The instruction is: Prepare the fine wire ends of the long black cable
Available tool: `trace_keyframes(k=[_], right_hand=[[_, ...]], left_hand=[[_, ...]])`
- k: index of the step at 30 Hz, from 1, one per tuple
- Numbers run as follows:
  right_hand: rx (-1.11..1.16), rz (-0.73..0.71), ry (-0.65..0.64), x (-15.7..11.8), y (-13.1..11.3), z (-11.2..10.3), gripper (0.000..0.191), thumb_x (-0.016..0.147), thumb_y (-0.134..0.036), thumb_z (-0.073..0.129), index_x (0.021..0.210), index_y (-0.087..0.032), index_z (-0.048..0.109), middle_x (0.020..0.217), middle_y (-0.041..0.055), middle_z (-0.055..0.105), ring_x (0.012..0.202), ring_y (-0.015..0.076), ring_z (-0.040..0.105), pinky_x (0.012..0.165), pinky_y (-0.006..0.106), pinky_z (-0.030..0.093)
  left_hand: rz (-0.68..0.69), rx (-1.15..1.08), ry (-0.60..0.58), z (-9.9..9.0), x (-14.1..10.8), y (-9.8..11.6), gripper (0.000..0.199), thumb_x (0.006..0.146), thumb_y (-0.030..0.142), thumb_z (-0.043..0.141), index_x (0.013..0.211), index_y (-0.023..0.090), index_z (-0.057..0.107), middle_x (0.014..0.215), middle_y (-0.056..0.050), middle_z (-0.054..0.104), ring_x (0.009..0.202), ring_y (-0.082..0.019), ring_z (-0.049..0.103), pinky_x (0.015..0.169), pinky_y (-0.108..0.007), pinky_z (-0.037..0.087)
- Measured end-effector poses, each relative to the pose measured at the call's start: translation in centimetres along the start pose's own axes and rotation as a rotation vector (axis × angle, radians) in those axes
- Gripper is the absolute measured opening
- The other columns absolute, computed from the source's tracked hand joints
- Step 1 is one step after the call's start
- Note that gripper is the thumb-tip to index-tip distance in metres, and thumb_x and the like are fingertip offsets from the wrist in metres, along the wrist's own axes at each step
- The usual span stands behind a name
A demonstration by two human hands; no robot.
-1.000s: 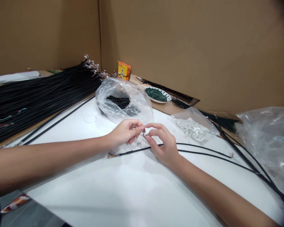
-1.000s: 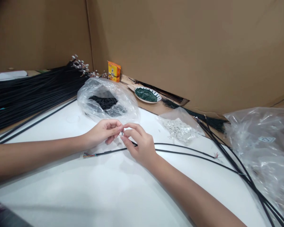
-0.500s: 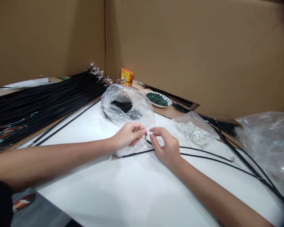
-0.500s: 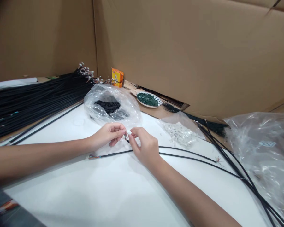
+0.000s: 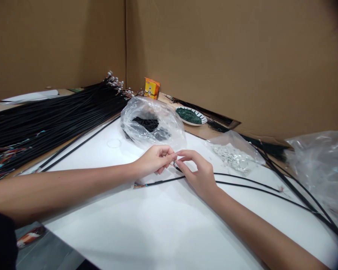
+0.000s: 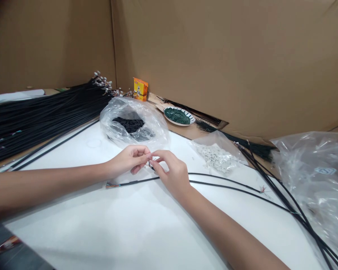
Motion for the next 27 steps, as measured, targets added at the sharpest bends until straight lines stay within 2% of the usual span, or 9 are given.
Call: trace_keyframes(k=[2,6,12,18,27], right_hand=[[0.058,0.108,-0.003,0.0,0.2,0.1,0.017,0.084,-0.027,0.060,0.100,-0.022,0.057,0.097,0.0039,0.064,0.076,0.0150,0.065,0.055,0.024,0.050],[0.245,0.251,-0.047,0.1,0.6,0.5,0.021,0.082,-0.033,0.063,0.098,-0.021,0.056,0.097,0.0028,0.063,0.077,0.0137,0.063,0.069,0.026,0.052],[0.668,0.518,-0.231,0.1,1.1,1.5,0.030,0.085,-0.035,0.061,0.108,-0.021,0.048,0.082,0.0001,0.064,0.069,0.0106,0.062,0.069,0.024,0.051],[0.810,0.587,-0.256,0.2,1.2,1.6,0.028,0.084,-0.031,0.062,0.106,-0.020,0.048,0.077,-0.0019,0.064,0.065,0.0096,0.063,0.068,0.023,0.050],[0.876,0.590,-0.247,0.3,1.3,1.7,0.028,0.082,-0.031,0.064,0.104,-0.021,0.050,0.074,-0.0029,0.064,0.060,0.0080,0.060,0.062,0.020,0.050]], left_hand=[[-0.003,0.000,0.000,0.0,0.0,0.0,0.031,0.082,0.045,0.056,0.077,0.015,0.052,0.053,0.006,0.046,0.037,-0.003,0.041,0.037,-0.015,0.028],[-0.010,0.008,-0.002,0.1,0.0,-0.2,0.032,0.082,0.046,0.056,0.076,0.015,0.051,0.055,0.006,0.048,0.037,-0.003,0.042,0.037,-0.015,0.029],[0.006,-0.007,0.002,0.0,0.2,-0.2,0.032,0.081,0.046,0.056,0.074,0.015,0.048,0.055,0.005,0.051,0.037,-0.004,0.042,0.035,-0.015,0.029],[-0.001,-0.008,0.014,0.0,0.1,-0.3,0.031,0.082,0.044,0.057,0.075,0.015,0.049,0.057,0.005,0.050,0.038,-0.004,0.043,0.036,-0.015,0.029],[-0.007,-0.015,0.021,0.0,0.0,-0.2,0.029,0.083,0.042,0.056,0.077,0.015,0.050,0.057,0.005,0.050,0.037,-0.003,0.042,0.036,-0.015,0.028]])
Point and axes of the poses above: each hand's wrist, its own x-axis towards the middle knuckle, its own z-axis out of the palm, y = z × x, the point moved 3 cm from there along x, towards the middle knuckle
